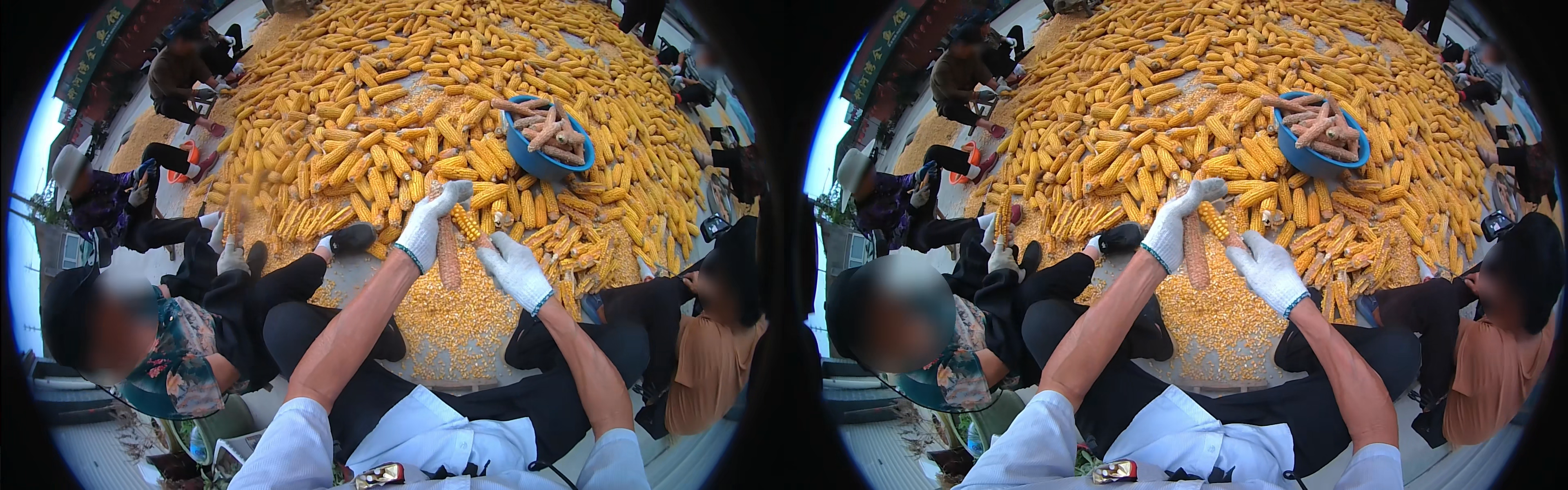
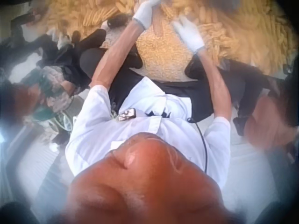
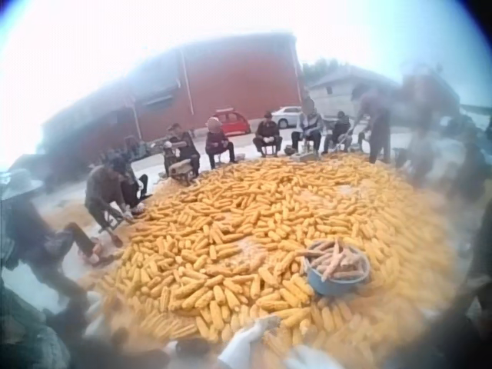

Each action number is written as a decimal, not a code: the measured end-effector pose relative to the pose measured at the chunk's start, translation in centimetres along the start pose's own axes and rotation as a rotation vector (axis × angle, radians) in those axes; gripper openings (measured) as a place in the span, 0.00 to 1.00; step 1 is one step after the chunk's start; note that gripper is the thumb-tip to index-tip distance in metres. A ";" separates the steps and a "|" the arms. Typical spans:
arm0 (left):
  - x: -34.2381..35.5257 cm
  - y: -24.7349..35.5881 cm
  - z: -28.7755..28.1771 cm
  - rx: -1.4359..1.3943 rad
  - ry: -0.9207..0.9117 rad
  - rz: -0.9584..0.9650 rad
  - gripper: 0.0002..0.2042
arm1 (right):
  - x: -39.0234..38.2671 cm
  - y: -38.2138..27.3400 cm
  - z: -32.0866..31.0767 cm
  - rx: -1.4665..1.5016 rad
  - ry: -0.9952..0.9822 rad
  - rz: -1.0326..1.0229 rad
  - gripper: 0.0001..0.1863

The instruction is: The person sits on the ground and shells corn cobs by hand, removing kernels from the cob and placing the empty cobs into a blue basin. The task is performed continuously with other people also shelling corn nearby.

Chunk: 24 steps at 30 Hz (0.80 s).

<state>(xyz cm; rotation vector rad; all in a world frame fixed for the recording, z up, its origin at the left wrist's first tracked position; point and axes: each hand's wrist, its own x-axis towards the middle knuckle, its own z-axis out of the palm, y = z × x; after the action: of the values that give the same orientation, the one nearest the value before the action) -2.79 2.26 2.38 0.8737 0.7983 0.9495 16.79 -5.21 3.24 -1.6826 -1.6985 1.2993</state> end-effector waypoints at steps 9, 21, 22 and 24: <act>-0.4 -2.2 0.5 -0.028 0.193 -0.115 0.22 | -1.0 -0.9 0.8 -0.448 0.158 -0.140 0.20; -0.8 -1.8 1.2 0.212 0.402 -0.036 0.18 | 0.4 2.1 2.2 0.363 -0.068 0.033 0.16; -0.8 -1.6 1.2 0.176 0.408 -0.058 0.18 | 0.3 1.4 2.0 0.501 -0.113 0.102 0.15; -0.8 -1.4 1.1 0.105 0.417 -0.101 0.18 | -0.2 0.4 1.2 0.727 -0.166 0.194 0.15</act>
<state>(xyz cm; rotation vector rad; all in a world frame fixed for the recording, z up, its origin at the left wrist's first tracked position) -1.64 0.82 1.72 0.7251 1.2472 1.0212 16.04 -5.88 2.42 -1.3347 -0.9479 1.8920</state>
